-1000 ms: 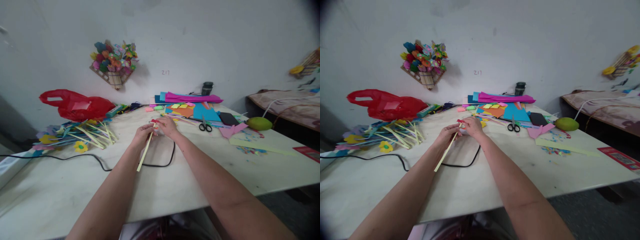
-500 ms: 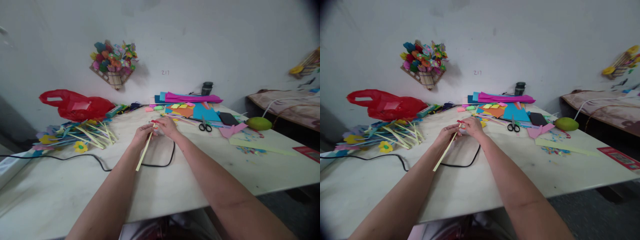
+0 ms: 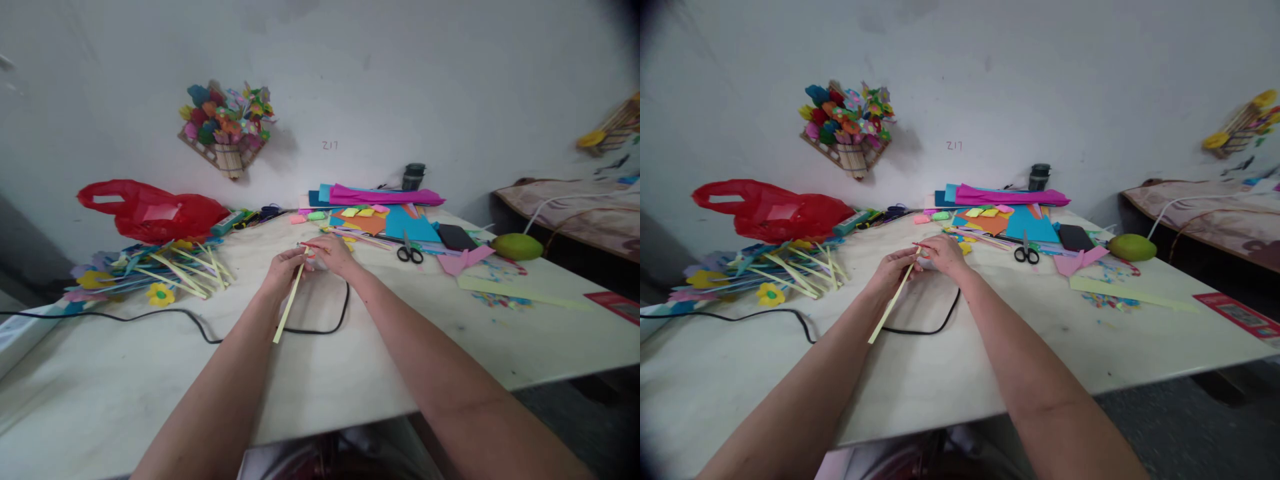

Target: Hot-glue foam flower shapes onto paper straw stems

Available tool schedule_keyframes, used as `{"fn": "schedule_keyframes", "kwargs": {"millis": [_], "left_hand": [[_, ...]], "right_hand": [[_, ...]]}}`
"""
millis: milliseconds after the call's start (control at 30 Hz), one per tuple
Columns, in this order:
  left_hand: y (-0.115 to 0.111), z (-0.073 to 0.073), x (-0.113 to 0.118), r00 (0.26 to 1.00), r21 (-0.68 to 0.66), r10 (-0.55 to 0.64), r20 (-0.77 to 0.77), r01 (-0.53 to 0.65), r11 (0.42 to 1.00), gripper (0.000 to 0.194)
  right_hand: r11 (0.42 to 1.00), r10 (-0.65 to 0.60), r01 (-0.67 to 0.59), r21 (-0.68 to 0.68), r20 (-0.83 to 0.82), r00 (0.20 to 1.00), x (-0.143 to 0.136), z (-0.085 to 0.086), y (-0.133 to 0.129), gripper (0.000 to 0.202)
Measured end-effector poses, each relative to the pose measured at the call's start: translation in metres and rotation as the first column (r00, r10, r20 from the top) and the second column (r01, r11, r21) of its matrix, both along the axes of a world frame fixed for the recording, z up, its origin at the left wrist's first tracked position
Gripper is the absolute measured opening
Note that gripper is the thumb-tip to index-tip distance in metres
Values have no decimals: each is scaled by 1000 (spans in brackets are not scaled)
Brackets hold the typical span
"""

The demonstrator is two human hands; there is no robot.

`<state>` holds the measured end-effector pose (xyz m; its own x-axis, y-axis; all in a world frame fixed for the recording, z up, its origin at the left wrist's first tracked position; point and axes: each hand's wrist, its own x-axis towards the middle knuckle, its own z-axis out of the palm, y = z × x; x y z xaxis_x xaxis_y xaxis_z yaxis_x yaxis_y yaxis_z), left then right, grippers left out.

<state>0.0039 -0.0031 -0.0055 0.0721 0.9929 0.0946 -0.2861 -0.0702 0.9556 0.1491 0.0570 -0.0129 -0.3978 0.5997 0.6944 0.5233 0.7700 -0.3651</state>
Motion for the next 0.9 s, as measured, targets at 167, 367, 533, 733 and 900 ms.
{"fn": "schedule_keyframes", "kwargs": {"millis": [167, 367, 533, 733, 900], "left_hand": [[1, 1, -1, 999, 11, -16, 37, 16, 1000, 31], [0, 2, -2, 1000, 40, 16, 11, -17, 999, 26], [-2, 3, -2, 1000, 45, 4, 4, -4, 999, 27], [-1, 1, -2, 999, 45, -37, -2, 37, 998, 30], [1, -1, -2, 999, 58, -43, 17, 42, 997, 38]], "right_hand": [[999, -41, 42, 29, -45, 998, -1, 2, -4, 41], [993, -93, 102, 52, -140, 986, -1, 3, -8, 47], [987, -118, 130, 90, -134, 984, 0, 7, -10, 42], [986, -82, 94, 135, -92, 992, 0, 7, -7, 35], [991, -73, 81, 110, -74, 995, 1, 6, -5, 29]]}}
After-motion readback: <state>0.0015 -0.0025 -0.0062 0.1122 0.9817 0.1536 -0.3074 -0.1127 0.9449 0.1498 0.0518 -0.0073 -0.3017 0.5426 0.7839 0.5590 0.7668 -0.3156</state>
